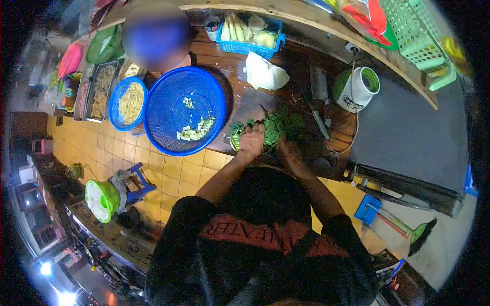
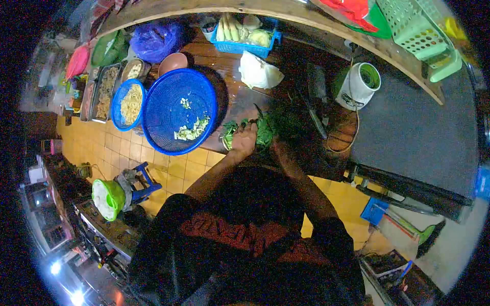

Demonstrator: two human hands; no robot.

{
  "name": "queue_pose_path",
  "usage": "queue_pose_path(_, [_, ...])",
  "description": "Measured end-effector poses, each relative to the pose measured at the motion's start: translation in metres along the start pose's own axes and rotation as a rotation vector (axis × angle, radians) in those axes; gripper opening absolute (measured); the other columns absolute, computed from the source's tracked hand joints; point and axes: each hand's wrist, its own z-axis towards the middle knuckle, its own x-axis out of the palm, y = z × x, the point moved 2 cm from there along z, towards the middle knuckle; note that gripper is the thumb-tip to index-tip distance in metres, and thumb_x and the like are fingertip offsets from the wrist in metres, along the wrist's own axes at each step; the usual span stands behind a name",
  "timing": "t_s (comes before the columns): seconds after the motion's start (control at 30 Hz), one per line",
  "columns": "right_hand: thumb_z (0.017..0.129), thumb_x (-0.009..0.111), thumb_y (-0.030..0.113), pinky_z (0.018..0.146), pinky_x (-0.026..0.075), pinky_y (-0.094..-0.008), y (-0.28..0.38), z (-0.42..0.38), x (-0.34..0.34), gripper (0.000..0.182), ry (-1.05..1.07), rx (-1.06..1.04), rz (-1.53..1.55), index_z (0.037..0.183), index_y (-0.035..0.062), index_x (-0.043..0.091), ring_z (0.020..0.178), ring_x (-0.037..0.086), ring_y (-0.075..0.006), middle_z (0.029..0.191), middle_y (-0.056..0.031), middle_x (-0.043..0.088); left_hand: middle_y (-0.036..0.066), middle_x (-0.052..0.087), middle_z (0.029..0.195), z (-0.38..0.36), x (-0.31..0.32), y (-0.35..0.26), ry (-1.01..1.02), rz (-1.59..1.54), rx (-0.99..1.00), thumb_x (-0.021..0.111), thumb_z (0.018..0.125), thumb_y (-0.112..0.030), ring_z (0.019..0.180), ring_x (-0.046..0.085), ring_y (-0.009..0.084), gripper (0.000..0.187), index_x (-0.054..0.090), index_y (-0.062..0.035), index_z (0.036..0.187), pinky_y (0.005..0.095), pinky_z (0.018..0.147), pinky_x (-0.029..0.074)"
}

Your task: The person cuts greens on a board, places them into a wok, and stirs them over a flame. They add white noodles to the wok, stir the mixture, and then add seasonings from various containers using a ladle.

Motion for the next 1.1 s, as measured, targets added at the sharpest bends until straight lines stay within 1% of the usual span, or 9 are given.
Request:
queue_pose_path(0.07, [0.091,0.041,0.022,0.051,0.044,-0.0359,0.018,-0.032,-0.015,0.038,0.274,0.028,1.519,0.125,0.0041,0.040,0.056,0.053,-0.0216,0.084,-0.0168,0.061,0.014,0.055,0.106,-0.004,0.002,0.003,0.014,-0.039,0.013,0.055,0.072,-0.010,0.093,0.057,0.0322,0.037,0.047,-0.0027,0.107,0.0390,0.076,0.048])
queue_pose_path(0.17, [0.089,0.044,0.019,0.049,0.044,-0.0402,0.005,-0.068,-0.008,0.045,0.882,-0.148,2.504,0.130,0.0054,0.034,0.055,0.055,-0.0268,0.081,-0.0197,0.060,0.014,0.054,0.108,0.004,0.005,0.004,0.000,-0.071,0.008,0.060,0.070,-0.012,0.095,0.057,0.0320,0.045,0.045,-0.0021,0.111,0.0388,0.079,0.047])
queue_pose_path(0.23, [0.088,0.046,0.018,0.048,0.044,-0.0425,-0.003,-0.086,-0.003,0.048,1.263,-0.034,2.637,0.132,0.0064,0.031,0.054,0.055,-0.0302,0.081,-0.0214,0.060,0.015,0.053,0.112,0.003,0.007,0.005,-0.007,-0.062,-0.019,0.065,0.067,-0.015,0.097,0.056,0.0323,0.055,0.042,-0.0015,0.116,0.0393,0.083,0.045])
queue_pose_path(0.4, [0.086,0.048,0.019,0.050,0.045,-0.0453,-0.053,-0.067,0.057,0.047,1.124,0.048,2.928,0.129,0.0056,0.033,0.057,0.055,-0.0399,0.081,-0.0267,0.058,0.021,0.032,0.133,-0.008,-0.052,0.003,0.229,-0.132,-0.056,0.076,0.054,-0.050,0.126,0.028,0.0376,0.121,0.004,-0.0034,0.138,0.0507,0.105,0.017])
queue_pose_path(0.5, [0.086,0.049,0.019,0.050,0.044,-0.0472,-0.028,-0.064,0.022,0.042,0.469,0.644,2.734,0.123,0.0007,0.038,0.059,0.056,-0.0402,0.079,-0.0251,0.058,0.023,0.035,0.130,-0.023,-0.045,0.015,-0.059,-0.013,0.036,0.068,0.068,-0.043,0.122,0.032,0.0391,0.099,0.011,-0.0018,0.137,0.0510,0.105,0.018])
queue_pose_path(0.67, [0.089,0.042,0.021,0.045,0.042,-0.0437,0.021,-0.028,-0.031,0.035,0.683,0.258,2.653,0.114,-0.0047,0.044,0.051,0.054,-0.0346,0.067,-0.0175,0.057,0.012,0.051,0.111,-0.021,0.002,0.027,-0.056,-0.060,0.001,0.038,0.085,-0.021,0.106,0.046,0.0320,0.020,0.047,-0.0068,0.097,0.0493,0.084,0.039])
queue_pose_path(0.83, [0.093,0.035,0.024,0.049,0.044,-0.0395,0.002,0.044,0.004,0.036,0.688,0.201,2.787,0.108,-0.0050,0.050,0.058,0.057,-0.0333,0.067,-0.0145,0.058,0.015,0.049,0.116,-0.021,-0.016,0.024,0.048,-0.076,0.072,0.059,0.077,-0.025,0.109,0.045,0.0355,0.038,0.044,-0.0051,0.106,0.0500,0.086,0.038])
queue_pose_path(0.93, [0.092,0.036,0.024,0.057,0.046,-0.0413,0.008,0.038,0.002,0.036,1.347,0.069,2.777,0.110,-0.0051,0.047,0.070,0.060,-0.0347,0.075,-0.0197,0.060,0.016,0.045,0.125,-0.023,-0.014,0.027,0.084,-0.032,0.055,0.069,0.066,-0.044,0.116,0.041,0.0372,0.075,0.038,-0.0017,0.120,0.0470,0.093,0.035])
queue_pose_path(1.1, [0.089,0.041,0.027,0.067,0.046,-0.0474,-0.024,-0.034,0.007,0.038,1.132,0.027,2.917,0.113,-0.0028,0.043,0.079,0.058,-0.0418,0.084,-0.0261,0.058,0.022,0.051,0.116,-0.022,-0.028,0.022,0.155,-0.067,-0.014,0.068,0.067,-0.047,0.110,0.046,0.0386,0.086,0.030,0.0011,0.127,0.0456,0.094,0.036])
